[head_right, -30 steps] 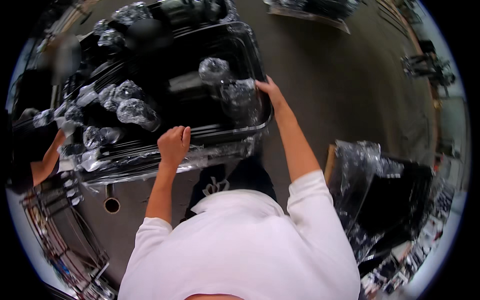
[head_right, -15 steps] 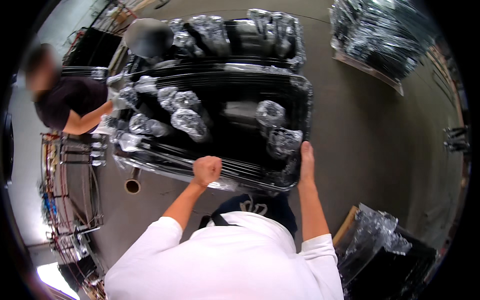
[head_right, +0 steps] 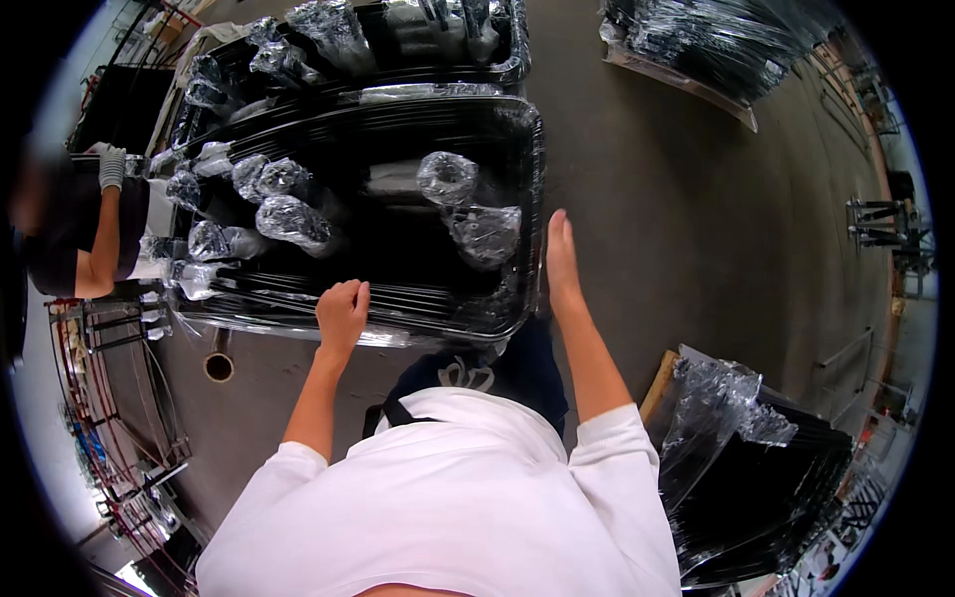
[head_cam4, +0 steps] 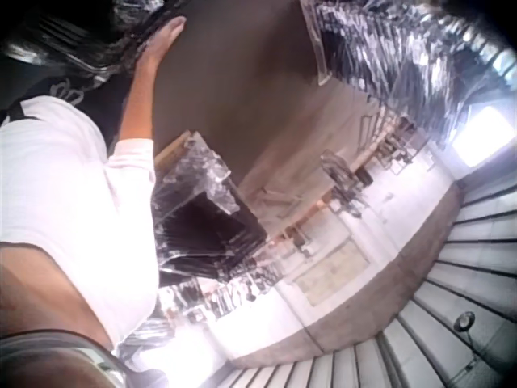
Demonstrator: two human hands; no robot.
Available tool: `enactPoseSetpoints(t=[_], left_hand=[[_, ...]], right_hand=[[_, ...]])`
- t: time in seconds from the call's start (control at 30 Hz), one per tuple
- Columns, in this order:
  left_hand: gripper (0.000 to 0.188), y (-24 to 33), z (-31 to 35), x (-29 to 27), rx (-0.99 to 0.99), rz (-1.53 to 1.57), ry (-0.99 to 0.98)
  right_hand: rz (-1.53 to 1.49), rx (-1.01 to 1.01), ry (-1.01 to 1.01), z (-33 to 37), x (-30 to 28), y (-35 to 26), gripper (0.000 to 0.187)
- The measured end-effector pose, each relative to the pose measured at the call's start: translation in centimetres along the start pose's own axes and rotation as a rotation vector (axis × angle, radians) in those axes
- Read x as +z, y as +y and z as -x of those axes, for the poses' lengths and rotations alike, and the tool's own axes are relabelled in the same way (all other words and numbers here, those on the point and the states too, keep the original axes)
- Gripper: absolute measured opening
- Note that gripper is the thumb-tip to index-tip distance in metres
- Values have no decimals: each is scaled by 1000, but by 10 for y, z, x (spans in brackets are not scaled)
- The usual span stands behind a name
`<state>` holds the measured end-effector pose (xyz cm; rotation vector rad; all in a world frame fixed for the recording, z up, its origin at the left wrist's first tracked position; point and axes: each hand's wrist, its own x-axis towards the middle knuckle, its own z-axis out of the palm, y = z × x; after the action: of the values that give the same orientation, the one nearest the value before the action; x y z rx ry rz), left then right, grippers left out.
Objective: The person wraps black metal furniture frames with plastic wrap using a handheld roll. They move between stacks of frames, tear off wrap, and secure the frames before placing them on a pallet. The person also retrieves a new roll of wrap from a shelf and continues wrapping additional frames.
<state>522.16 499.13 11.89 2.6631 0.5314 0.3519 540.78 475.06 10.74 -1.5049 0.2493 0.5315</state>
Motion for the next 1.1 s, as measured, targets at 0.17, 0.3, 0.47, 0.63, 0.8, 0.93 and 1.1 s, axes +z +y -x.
enactPoseSetpoints(t=[0.17,0.3,0.47,0.63,0.8,0.93,1.1], left_hand=[[9,99,8,11,81,161,72],[24,176,-6,42,-81,153,0],[43,218,-21,76,-425,2,-78],[35,223,-28,81,-697,151,-292],[34,225,-25,87,-687,161,-184],[36,223,-26,84,-659,137,-167],[37,230,-5,78,-412,-121,11]], right_hand=[[568,-669,-20,-117,24,-72,53],[1144,-959,-423,-163,79,-124,53],[1475,-944,-843,-202,113,-116,63],[1446,-819,-950,-210,122,-116,66],[1524,-798,-937,-214,124,-118,74],[1456,-809,-908,-214,126,-118,77],[794,-1171,-753,-181,119,-131,50]])
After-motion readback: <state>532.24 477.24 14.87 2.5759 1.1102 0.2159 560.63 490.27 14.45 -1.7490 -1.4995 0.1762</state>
